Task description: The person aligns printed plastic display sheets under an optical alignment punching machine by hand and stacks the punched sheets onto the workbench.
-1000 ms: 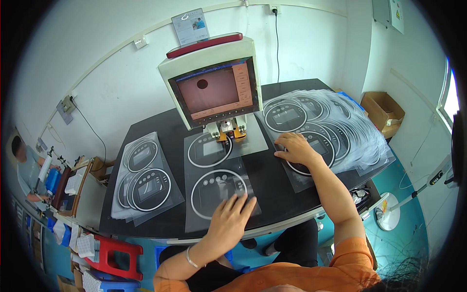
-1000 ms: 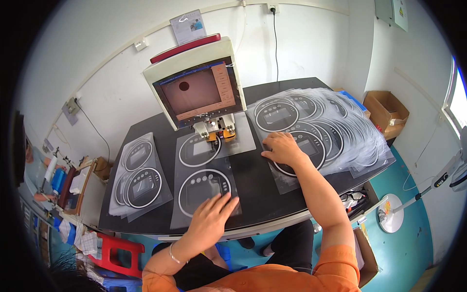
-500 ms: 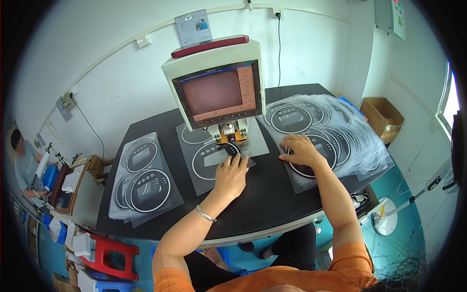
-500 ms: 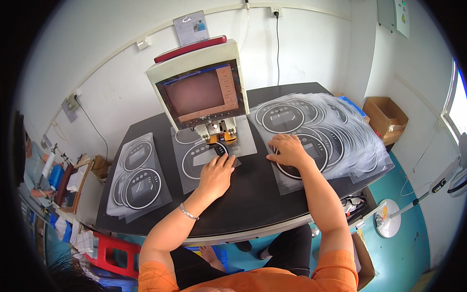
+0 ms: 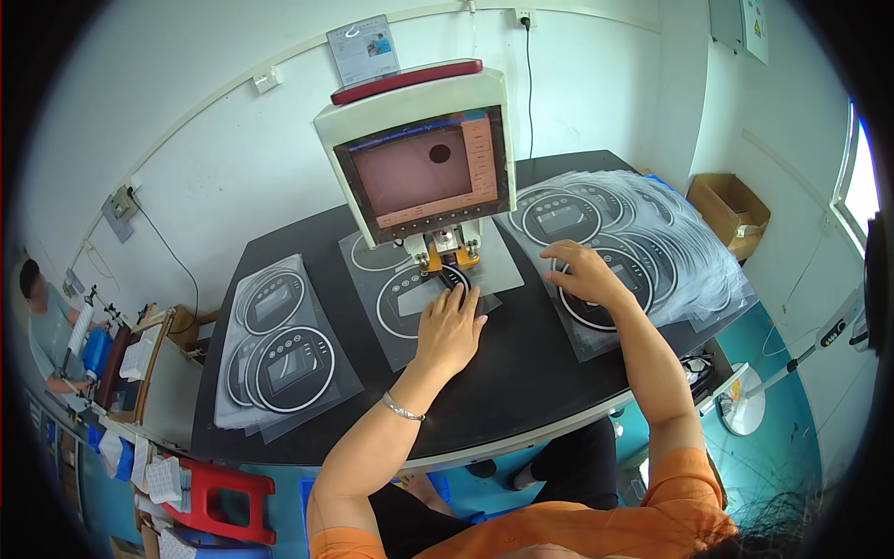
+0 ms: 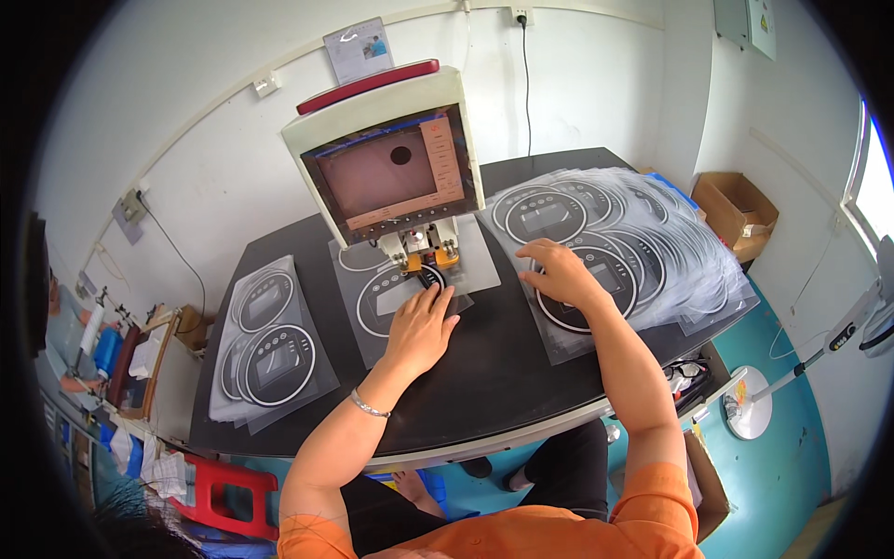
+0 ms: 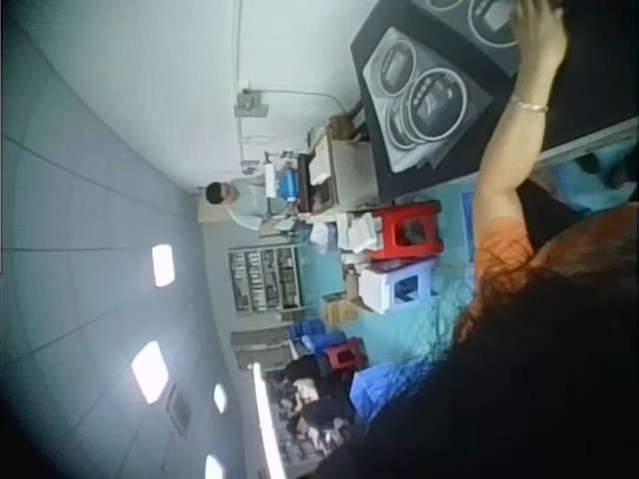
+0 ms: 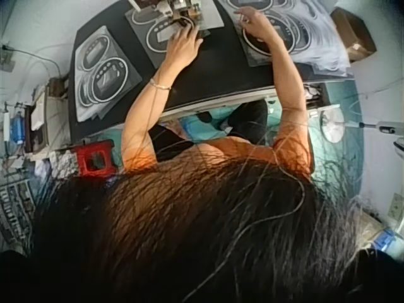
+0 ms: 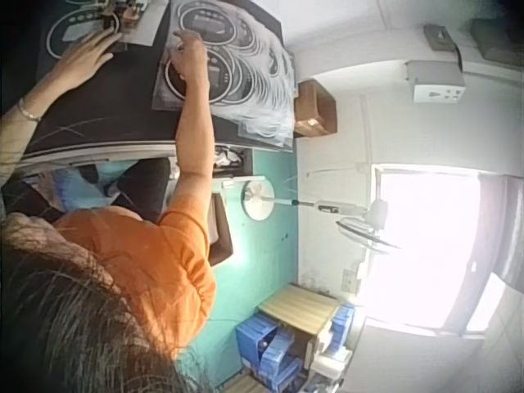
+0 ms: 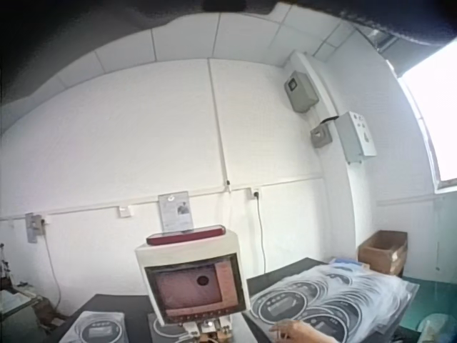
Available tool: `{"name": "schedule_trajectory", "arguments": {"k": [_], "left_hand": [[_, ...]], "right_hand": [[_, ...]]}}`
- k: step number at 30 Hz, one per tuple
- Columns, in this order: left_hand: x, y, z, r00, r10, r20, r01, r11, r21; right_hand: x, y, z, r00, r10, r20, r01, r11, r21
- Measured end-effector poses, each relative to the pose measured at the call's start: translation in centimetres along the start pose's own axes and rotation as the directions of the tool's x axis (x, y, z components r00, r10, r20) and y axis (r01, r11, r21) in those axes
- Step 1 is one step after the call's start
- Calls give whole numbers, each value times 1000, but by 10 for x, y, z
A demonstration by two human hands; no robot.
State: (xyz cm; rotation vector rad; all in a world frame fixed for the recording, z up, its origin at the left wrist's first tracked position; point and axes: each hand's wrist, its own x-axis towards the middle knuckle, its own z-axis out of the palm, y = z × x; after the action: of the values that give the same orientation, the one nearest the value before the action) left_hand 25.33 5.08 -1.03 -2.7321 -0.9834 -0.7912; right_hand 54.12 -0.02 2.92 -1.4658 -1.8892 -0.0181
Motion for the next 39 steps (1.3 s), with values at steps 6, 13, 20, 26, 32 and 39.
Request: {"name": "schedule_trajectory", "arguments": {"k": [6,13,20,26,32,39], "left_hand": [[4,0,-3,999,-53,0,53,998,36],[-5,32,-58,985,-38,166,66,983,-171],[-22,53,-115,853,359,379,-63,791,-609],[-21,41,-99,953,183,240,-86,927,-365],[-23,34,-71,951,60,304,-29,994,-106],[-22,35,-67,955,61,291,-26,992,-121]], "right_hand": [[12,-23,5,959,149,241,-209,946,247],[26,-71,9,642,406,650,-751,505,426],[30,-36,50,778,421,467,-621,632,464],[17,-38,30,855,454,252,-509,826,239],[13,-44,3,849,455,267,-511,837,196],[8,-46,0,865,443,236,-485,860,162]]}}
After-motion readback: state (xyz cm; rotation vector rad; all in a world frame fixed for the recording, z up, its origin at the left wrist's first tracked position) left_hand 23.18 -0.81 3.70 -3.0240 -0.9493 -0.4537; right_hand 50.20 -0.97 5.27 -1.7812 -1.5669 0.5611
